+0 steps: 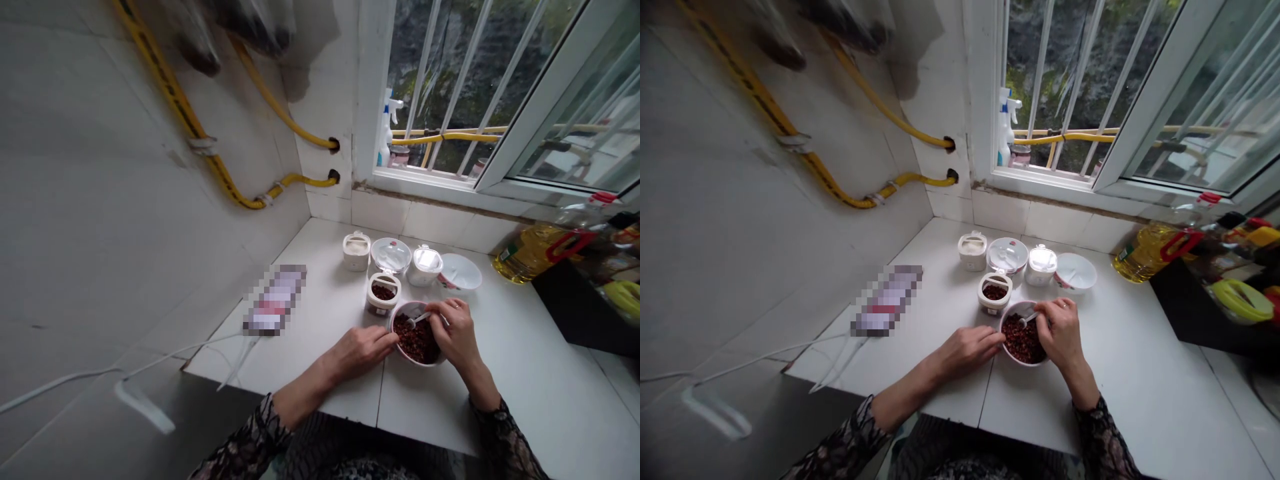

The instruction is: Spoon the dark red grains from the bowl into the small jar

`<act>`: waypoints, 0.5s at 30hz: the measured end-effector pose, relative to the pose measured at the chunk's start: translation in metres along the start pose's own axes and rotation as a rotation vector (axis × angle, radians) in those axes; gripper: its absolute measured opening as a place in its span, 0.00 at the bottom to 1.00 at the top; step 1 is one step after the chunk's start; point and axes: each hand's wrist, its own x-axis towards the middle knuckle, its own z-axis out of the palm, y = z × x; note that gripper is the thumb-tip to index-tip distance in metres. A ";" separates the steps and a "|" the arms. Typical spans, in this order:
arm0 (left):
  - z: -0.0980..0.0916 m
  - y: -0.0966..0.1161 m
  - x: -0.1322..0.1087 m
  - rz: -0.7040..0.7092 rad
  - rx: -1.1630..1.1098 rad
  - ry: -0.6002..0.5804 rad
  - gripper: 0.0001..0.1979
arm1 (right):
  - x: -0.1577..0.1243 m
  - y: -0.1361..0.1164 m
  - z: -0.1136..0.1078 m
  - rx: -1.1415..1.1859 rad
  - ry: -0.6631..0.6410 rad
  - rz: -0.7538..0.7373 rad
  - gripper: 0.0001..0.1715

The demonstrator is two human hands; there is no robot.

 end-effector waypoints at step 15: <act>0.002 -0.002 -0.002 0.003 -0.037 0.007 0.10 | -0.003 0.001 -0.005 0.246 0.122 0.454 0.11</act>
